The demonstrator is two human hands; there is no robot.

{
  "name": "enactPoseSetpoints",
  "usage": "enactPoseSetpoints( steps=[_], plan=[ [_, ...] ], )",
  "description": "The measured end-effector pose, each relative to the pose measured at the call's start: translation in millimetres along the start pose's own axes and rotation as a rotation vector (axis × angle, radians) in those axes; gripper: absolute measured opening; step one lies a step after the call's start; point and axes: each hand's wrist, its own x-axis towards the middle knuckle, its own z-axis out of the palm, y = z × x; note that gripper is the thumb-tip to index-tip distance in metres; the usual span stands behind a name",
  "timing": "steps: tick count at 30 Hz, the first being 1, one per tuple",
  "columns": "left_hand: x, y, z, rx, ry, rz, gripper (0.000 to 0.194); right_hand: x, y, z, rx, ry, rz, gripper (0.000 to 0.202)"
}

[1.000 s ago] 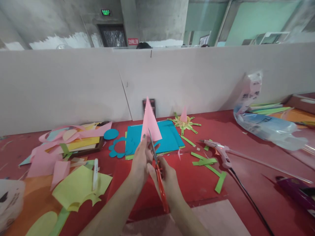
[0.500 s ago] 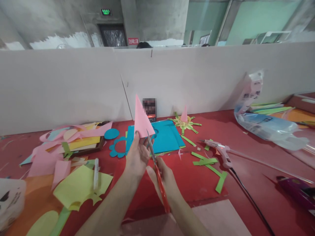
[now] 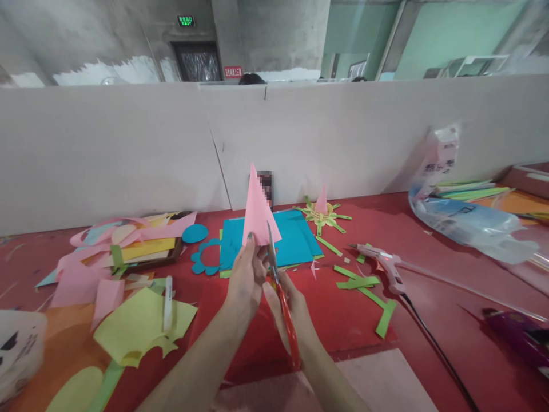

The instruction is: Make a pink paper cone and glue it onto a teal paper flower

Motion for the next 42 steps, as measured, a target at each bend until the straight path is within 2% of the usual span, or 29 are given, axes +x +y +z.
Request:
enactPoseSetpoints(
  steps=[8, 14, 19, 28, 34, 42],
  plan=[
    [1, -1, -0.7, -0.003, -0.004, 0.007, 0.033, 1, 6, 2, -0.002, 0.02, 0.002, 0.043],
    [1, -1, -1.9, 0.0, -0.014, -0.015, 0.032, 0, 0, 0, 0.004, -0.001, -0.003, 0.041],
    [1, 0, -1.4, 0.002, 0.001, -0.015, 0.032, -1, 4, 1, -0.041, 0.038, -0.001, 0.043],
    [-2, 3, 1.4, 0.019, 0.011, -0.03, 0.031, -2, 1, -2, -0.079, 0.021, 0.031, 0.043],
    [-3, 1, 1.5, 0.012, 0.018, -0.022, 0.03, -1, 9, 0, -0.078, 0.054, 0.012, 0.043],
    [-3, -3, 1.9, 0.005, 0.111, -0.051, 0.032, -1, 15, 0, -0.095, 0.044, 0.027, 0.036]
  ],
)
